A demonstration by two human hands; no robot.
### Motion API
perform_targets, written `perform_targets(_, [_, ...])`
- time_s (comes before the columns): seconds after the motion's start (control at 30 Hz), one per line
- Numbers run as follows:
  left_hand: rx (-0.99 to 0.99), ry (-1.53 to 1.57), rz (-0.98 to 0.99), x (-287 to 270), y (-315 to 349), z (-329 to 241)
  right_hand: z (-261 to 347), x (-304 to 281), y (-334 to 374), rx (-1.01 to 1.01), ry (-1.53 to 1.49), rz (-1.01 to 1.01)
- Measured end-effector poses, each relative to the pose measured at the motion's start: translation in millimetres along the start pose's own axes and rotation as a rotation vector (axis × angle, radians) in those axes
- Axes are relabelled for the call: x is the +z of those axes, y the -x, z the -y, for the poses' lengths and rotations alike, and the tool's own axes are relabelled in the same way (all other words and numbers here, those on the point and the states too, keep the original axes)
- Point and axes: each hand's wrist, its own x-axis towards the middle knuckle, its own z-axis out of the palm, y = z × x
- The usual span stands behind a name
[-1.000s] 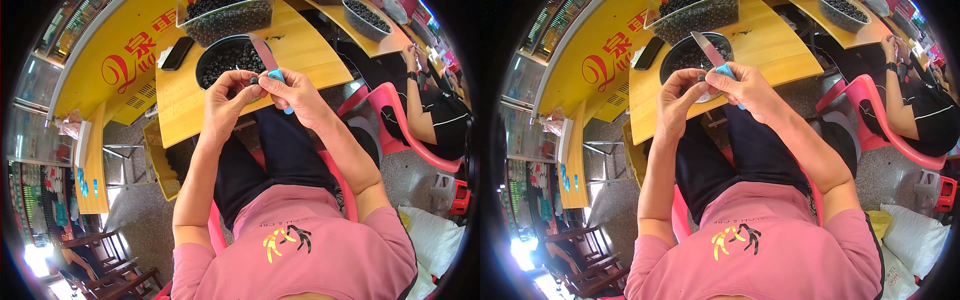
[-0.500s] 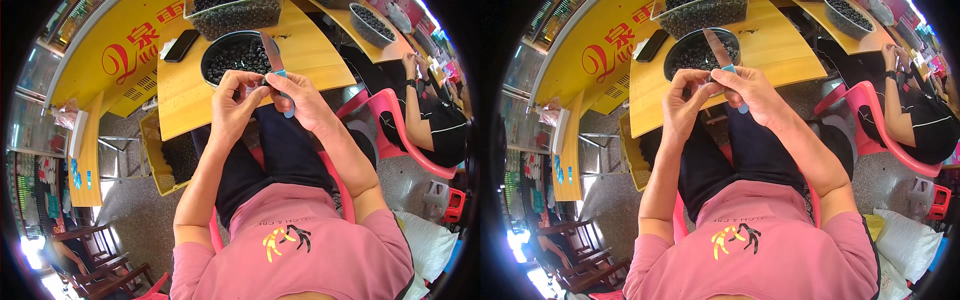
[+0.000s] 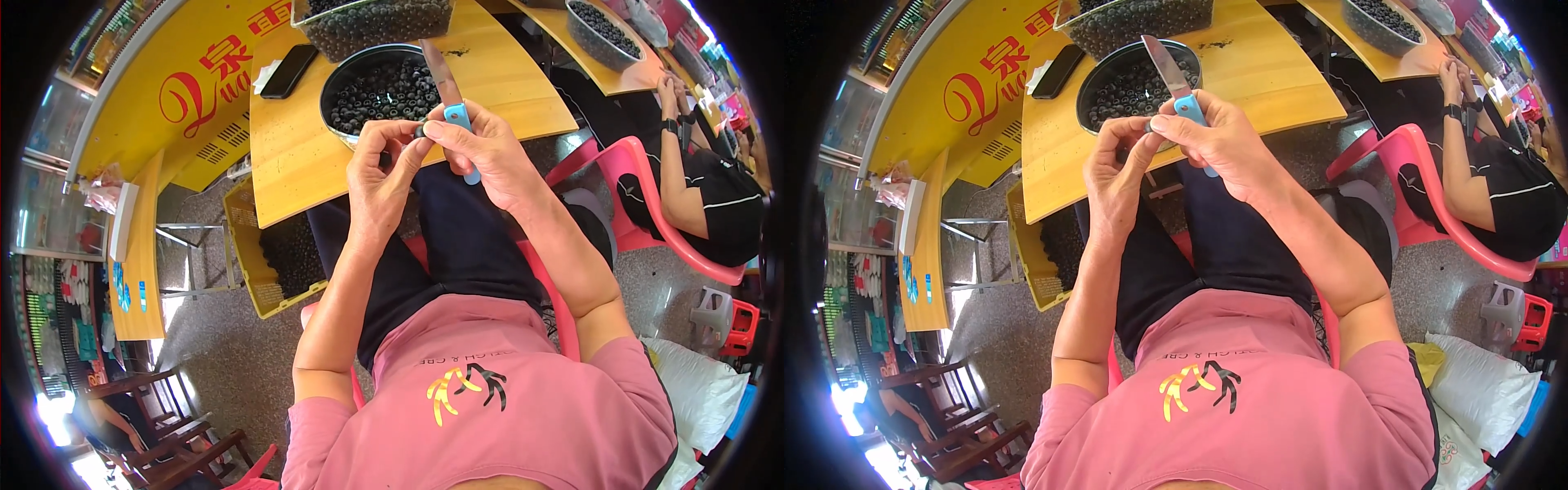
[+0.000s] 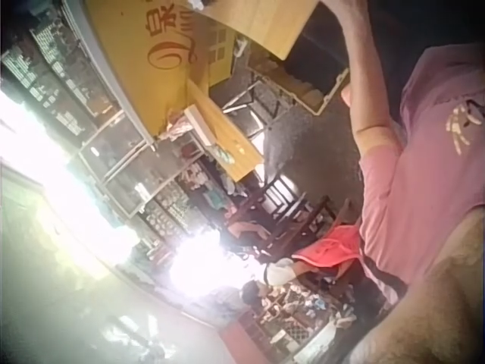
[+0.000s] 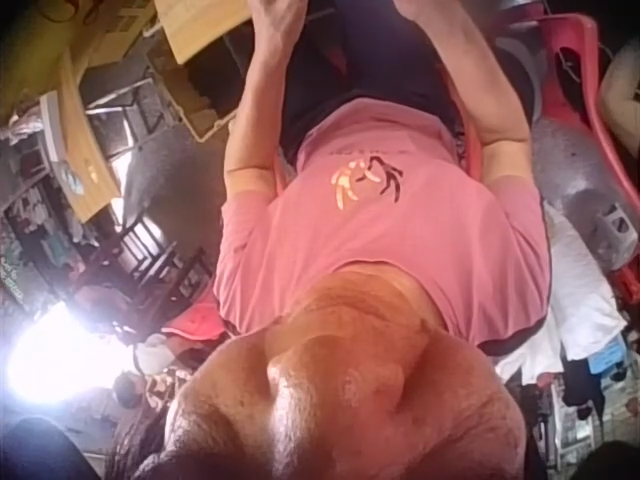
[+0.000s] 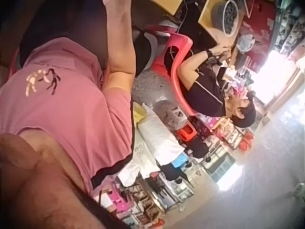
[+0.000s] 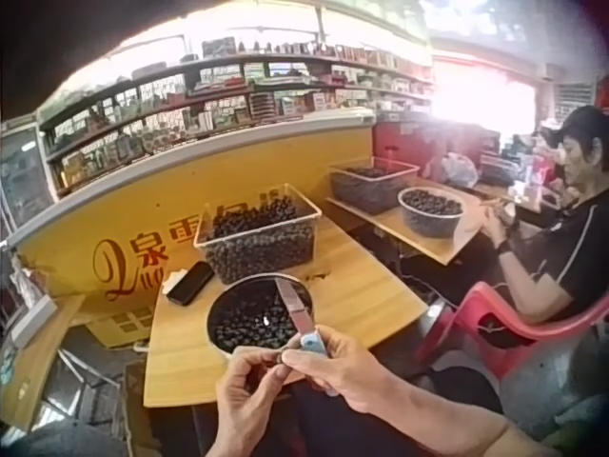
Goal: Peeling small black fruits or nuts using a small pairing knife at a production workstation.
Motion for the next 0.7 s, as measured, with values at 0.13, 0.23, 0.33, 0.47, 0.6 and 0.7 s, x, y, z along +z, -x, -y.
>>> perform_targets(0.13, [0.041,-0.032,0.023,-2,0,0,7,0,0,0.05,-0.021,0.048])
perform_targets(0.23, [0.015,0.039,0.055,-2,-1,1,8,0,1,0.049,0.001,0.058])
perform_targets(0.33, [0.024,0.056,0.093,-3,1,1,10,-2,2,0.07,0.006,0.084])
perform_targets(0.47, [-0.032,0.099,0.134,-2,4,-5,4,-2,3,-0.142,0.233,0.044])
perform_targets(0.6, [-0.083,0.289,0.098,-2,5,-10,7,-8,15,-0.571,0.828,-0.021])
perform_targets(0.7, [-0.094,0.271,0.093,-3,6,-8,10,-9,19,-0.736,1.047,-0.004])
